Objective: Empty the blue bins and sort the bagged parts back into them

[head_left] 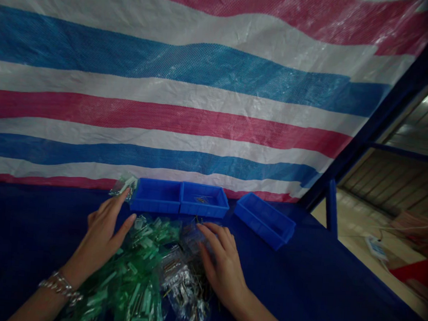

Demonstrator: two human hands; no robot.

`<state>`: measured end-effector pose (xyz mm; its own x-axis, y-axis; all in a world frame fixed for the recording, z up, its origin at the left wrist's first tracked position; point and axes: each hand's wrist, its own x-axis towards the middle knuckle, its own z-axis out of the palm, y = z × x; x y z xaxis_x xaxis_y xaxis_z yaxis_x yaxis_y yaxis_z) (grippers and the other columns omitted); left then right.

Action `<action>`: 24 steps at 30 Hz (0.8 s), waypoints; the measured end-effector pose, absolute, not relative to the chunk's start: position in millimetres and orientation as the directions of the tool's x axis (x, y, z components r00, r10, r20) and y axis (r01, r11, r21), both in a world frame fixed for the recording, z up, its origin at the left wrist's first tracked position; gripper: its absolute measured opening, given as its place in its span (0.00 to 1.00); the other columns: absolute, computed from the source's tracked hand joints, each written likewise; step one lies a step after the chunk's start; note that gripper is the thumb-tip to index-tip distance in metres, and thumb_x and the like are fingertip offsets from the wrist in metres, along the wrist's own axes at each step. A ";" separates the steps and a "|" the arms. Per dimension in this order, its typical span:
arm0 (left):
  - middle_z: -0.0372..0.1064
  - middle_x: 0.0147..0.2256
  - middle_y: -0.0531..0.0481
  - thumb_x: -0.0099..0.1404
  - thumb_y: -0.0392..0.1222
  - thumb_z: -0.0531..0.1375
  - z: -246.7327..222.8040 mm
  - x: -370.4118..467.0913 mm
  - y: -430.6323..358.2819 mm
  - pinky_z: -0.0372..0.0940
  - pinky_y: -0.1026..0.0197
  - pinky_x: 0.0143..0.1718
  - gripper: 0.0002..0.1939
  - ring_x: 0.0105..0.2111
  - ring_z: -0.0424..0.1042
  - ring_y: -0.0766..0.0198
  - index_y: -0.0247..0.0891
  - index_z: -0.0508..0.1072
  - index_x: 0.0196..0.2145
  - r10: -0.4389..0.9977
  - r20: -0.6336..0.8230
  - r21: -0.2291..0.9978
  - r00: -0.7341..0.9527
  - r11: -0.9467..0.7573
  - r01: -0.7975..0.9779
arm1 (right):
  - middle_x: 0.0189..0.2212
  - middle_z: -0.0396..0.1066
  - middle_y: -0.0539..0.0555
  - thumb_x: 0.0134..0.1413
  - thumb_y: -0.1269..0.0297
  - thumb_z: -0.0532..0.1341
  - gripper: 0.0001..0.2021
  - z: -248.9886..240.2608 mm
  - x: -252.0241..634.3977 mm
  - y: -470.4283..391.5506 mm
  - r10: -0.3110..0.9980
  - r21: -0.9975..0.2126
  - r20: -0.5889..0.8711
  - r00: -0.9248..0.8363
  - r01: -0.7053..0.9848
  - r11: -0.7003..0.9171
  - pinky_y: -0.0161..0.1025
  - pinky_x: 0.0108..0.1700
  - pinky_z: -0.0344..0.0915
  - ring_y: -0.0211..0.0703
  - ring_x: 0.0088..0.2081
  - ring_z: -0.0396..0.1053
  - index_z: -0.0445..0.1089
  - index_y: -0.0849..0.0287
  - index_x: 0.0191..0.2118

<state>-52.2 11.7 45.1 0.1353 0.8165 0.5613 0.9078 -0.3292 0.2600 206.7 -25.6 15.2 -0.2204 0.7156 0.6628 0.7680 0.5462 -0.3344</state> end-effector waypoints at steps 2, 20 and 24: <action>0.53 0.55 0.42 0.63 0.46 0.45 36.4 -54.8 16.7 0.53 0.47 0.47 0.27 0.54 0.52 0.50 0.39 0.44 0.58 0.856 0.484 0.223 0.184 -0.324 0.920 | 0.43 0.63 0.58 0.52 0.72 0.51 0.18 14.6 207.6 -24.0 0.750 -0.350 0.630 -0.202 0.787 0.507 0.47 0.42 0.59 0.47 0.43 0.60 0.60 0.56 0.50; 0.60 0.51 0.44 0.64 0.45 0.43 24.4 -53.3 32.4 0.49 0.49 0.46 0.21 0.52 0.53 0.53 0.40 0.52 0.54 0.867 0.443 0.102 0.230 -0.304 0.947 | 0.37 0.67 0.57 0.54 0.59 0.51 0.12 3.5 218.2 -10.1 0.876 -0.406 0.465 -0.131 0.847 0.342 0.45 0.33 0.59 0.49 0.37 0.61 0.68 0.51 0.41; 0.65 0.46 0.44 0.63 0.42 0.46 27.7 -52.8 25.9 0.51 0.51 0.43 0.17 0.47 0.59 0.54 0.39 0.60 0.49 0.836 0.506 0.061 0.213 -0.281 0.958 | 0.38 0.67 0.56 0.51 0.54 0.53 0.14 9.6 222.4 -10.9 0.889 -0.430 0.423 -0.176 0.825 0.368 0.46 0.34 0.59 0.50 0.39 0.61 0.67 0.50 0.43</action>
